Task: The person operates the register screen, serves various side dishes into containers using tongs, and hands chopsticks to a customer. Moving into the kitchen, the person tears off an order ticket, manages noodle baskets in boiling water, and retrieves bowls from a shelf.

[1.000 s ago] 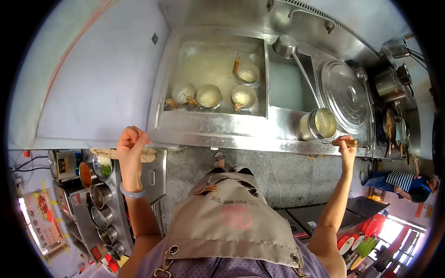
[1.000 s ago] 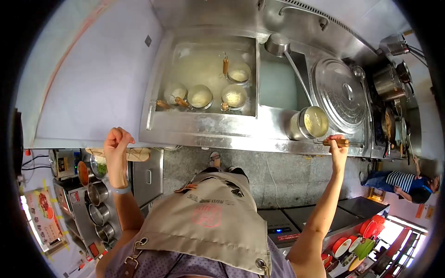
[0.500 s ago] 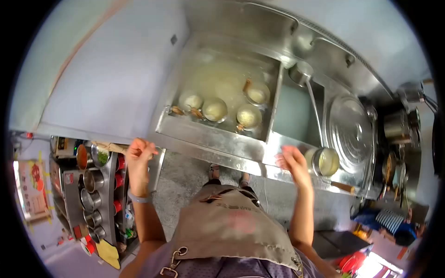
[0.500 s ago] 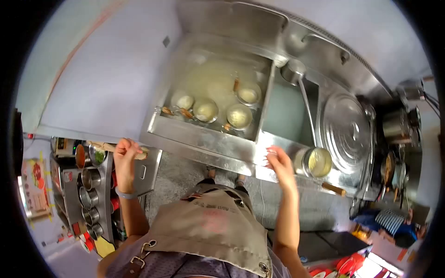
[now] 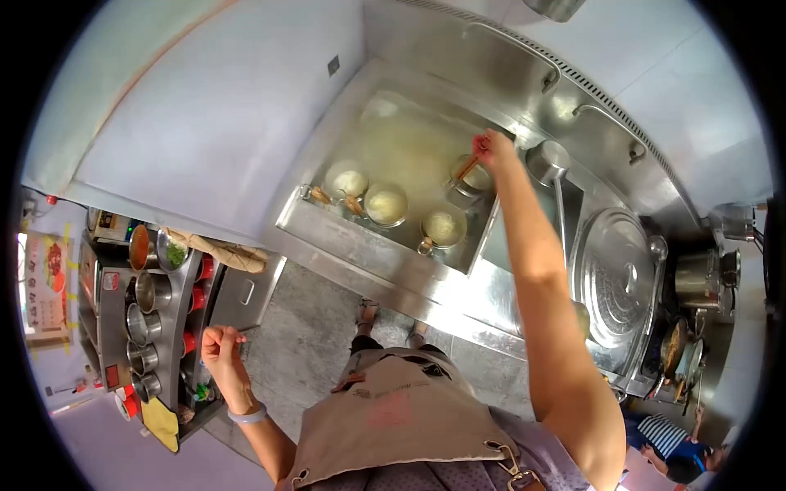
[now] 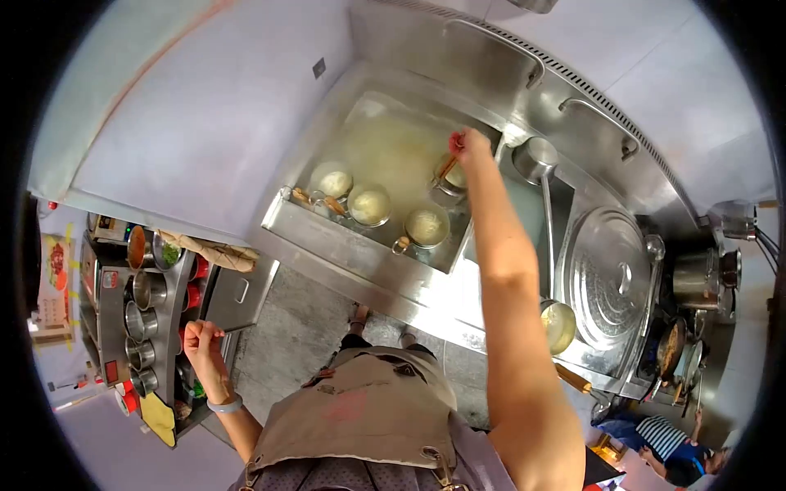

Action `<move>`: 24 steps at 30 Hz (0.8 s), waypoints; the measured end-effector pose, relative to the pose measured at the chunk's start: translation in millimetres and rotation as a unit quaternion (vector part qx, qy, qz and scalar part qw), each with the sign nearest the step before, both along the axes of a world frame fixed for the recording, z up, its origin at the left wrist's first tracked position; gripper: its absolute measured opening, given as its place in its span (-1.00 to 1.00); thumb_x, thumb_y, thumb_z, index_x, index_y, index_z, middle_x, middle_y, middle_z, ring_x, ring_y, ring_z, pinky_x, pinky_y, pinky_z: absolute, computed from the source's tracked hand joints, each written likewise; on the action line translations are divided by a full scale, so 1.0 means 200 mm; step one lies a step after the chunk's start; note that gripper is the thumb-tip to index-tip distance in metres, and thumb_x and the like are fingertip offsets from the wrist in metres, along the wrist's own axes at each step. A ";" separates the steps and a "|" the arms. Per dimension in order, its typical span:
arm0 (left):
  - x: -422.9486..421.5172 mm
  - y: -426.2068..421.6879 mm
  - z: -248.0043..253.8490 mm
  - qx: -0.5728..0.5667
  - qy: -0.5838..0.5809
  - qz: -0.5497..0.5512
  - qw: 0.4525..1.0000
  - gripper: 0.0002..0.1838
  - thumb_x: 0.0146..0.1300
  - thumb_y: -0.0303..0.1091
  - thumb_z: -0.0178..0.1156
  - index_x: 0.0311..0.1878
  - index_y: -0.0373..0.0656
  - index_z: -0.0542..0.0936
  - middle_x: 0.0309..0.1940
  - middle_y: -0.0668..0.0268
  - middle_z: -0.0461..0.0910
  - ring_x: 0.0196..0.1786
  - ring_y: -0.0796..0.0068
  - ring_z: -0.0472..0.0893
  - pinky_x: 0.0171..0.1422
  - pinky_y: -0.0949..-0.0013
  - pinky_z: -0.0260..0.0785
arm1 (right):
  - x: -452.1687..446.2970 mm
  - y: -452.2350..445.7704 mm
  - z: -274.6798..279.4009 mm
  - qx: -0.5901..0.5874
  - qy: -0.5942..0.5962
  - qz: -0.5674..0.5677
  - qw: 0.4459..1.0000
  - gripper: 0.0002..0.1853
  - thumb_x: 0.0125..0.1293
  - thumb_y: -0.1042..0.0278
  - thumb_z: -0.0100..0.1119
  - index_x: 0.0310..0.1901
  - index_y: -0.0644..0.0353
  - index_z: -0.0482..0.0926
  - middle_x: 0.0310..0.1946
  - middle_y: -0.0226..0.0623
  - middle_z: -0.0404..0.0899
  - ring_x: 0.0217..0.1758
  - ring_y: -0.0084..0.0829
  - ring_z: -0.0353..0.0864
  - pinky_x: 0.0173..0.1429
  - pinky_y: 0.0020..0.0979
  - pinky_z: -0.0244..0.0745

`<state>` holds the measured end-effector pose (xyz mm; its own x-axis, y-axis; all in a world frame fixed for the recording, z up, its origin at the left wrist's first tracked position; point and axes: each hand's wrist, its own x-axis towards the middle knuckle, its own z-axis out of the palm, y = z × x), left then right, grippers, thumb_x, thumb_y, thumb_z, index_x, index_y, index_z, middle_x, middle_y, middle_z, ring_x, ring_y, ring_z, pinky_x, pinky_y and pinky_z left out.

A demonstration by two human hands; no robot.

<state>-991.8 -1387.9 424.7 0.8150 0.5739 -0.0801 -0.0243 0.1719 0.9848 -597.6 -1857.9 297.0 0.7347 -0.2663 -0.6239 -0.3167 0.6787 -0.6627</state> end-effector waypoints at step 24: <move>0.24 -0.22 -0.03 -0.009 -0.019 -0.109 0.994 -0.68 0.18 -0.57 0.16 -0.53 -0.09 0.22 -0.52 0.43 0.29 -0.45 0.62 0.35 -0.23 0.53 0.27 | -0.50 -0.48 1.28 -0.681 -0.180 0.364 0.610 -0.82 0.20 0.46 0.13 -0.21 0.36 0.59 -0.41 -0.37 0.59 -0.33 -0.58 0.50 -0.18 -0.50 0.41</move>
<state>-944.5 -1432.1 418.6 0.9226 0.3817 -0.0549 -0.0222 0.1948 0.9806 -696.8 -1954.5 552.8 0.9916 0.1198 0.0479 0.1256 -0.8112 -0.5711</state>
